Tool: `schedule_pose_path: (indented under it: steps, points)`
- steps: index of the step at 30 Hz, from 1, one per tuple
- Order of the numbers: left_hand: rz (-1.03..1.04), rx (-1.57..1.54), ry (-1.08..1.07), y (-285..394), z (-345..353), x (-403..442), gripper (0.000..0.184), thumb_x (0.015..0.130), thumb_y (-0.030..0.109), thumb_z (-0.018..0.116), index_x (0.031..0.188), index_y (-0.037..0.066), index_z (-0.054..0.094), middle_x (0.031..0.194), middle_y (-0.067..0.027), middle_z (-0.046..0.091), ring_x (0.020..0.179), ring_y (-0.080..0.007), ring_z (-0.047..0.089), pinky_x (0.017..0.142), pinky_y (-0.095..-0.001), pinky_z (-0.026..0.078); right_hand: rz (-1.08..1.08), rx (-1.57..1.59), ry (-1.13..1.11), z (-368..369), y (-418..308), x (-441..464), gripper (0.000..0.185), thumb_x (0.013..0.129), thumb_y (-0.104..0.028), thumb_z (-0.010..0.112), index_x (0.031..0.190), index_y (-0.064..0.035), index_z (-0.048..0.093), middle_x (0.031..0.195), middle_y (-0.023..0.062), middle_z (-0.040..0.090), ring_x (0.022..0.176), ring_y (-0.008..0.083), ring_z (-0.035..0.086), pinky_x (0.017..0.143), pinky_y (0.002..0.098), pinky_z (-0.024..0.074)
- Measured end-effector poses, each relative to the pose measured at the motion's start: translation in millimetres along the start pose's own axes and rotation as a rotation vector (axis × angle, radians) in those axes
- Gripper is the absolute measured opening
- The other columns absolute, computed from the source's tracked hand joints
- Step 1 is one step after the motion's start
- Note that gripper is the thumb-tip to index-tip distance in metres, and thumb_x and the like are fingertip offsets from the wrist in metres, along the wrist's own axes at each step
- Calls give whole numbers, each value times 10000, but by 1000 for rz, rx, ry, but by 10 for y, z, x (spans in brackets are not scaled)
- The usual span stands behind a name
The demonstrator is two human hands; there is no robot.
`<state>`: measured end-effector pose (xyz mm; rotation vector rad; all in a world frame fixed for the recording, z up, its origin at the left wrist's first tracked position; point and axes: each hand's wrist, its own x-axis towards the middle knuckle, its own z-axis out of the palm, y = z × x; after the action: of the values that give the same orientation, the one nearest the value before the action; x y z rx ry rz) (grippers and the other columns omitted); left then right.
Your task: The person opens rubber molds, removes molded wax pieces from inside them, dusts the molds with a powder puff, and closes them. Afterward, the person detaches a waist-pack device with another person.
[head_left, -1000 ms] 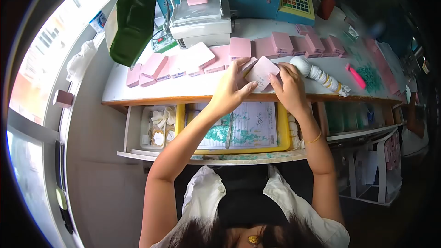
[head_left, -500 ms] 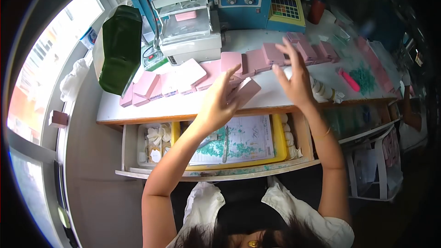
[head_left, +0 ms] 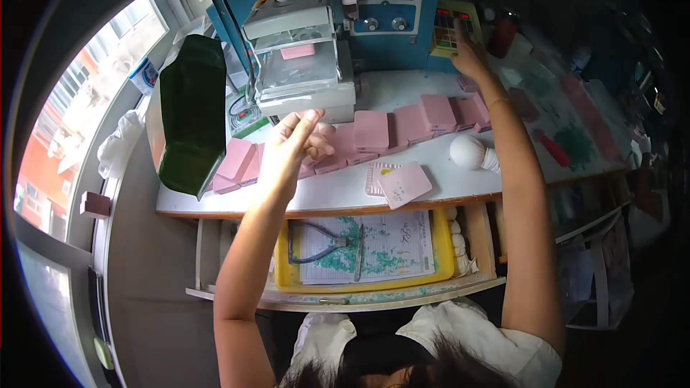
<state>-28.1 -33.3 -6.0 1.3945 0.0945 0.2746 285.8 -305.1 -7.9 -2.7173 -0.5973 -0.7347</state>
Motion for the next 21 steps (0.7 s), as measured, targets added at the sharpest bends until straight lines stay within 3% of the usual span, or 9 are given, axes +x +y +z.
schedule_pose_path:
  steps: [1, 3, 9, 12, 14, 16, 18, 20, 21]
  points:
    - [-46, -107, -28, 48, -172, 135, 434, 939, 364, 486, 1059, -45, 566, 801, -109, 660, 586, -116, 602, 547, -209, 462, -6, -26, 5, 15, 16, 17, 832, 717, -47, 553, 1440, -98, 145, 1280, 257, 458, 1161, 401, 456, 961, 421, 407]
    - [-110, -296, -25, 108, -463, 350, 433, 952, 356, 458, 1018, -54, 581, 769, -124, 665, 544, -149, 603, 477, -205, 461, -10, -48, 4, 69, 61, 58, 819, 713, -40, 540, 1437, -90, 160, 1289, 246, 457, 1166, 395, 454, 967, 422, 401]
    - [-45, -216, 17, 173, -552, 351, 288, 935, 218, 485, 925, -40, 612, 670, -100, 637, 502, -137, 559, 505, -220, 443, 32, -45, -29, 90, 76, 114, 744, 724, -3, 479, 1422, -60, 226, 1294, 193, 478, 1188, 374, 443, 1027, 404, 335]
    - [-51, -145, -148, 230, -558, 40, 300, 935, 260, 472, 773, 22, 556, 605, -35, 539, 504, -118, 485, 535, -238, 406, -4, -89, 15, 54, 36, 95, 734, 727, 8, 466, 1419, -44, 230, 1262, 185, 509, 1173, 360, 462, 1018, 402, 343]
    - [-38, -252, -214, 206, -633, -242, 281, 956, 234, 415, 824, 17, 534, 626, -47, 536, 504, -126, 490, 544, -237, 404, -22, -55, 38, 213, 222, 198, 724, 726, 14, 463, 1412, -20, 235, 1202, 182, 554, 1146, 362, 486, 1005, 411, 352]
    - [-73, -305, -65, 249, -672, -625, 266, 969, 215, 369, 915, -6, 507, 612, -59, 505, 484, -137, 474, 514, -237, 405, -136, -110, 73, 236, 284, 218, 706, 749, -38, 480, 1413, -62, 242, 1289, 223, 474, 1191, 388, 449, 1009, 436, 345]
    - [-70, -470, -162, 265, -906, -957, 277, 935, 226, 436, 864, -22, 538, 639, -83, 518, 512, -143, 471, 486, -220, 403, -73, 31, -2, 154, 206, 190, 722, 729, 30, 463, 1411, -35, 237, 1266, 248, 482, 1192, 372, 456, 1010, 416, 342]
    - [-8, -444, -88, 356, -1055, -1328, 321, 944, 230, 384, 847, -30, 547, 612, -68, 500, 466, -143, 446, 440, -234, 381, -187, 60, 80, 349, 410, 277, 723, 736, 43, 467, 1412, -19, 220, 1251, 256, 492, 1157, 377, 488, 967, 411, 386]
    - [-32, -374, 85, 429, -1131, -1521, 329, 946, 230, 380, 856, -39, 547, 571, -64, 486, 445, -154, 438, 426, -240, 372, -254, 11, 145, 392, 477, 295, 722, 742, 40, 472, 1413, -15, 212, 1247, 254, 497, 1143, 381, 500, 953, 411, 399]
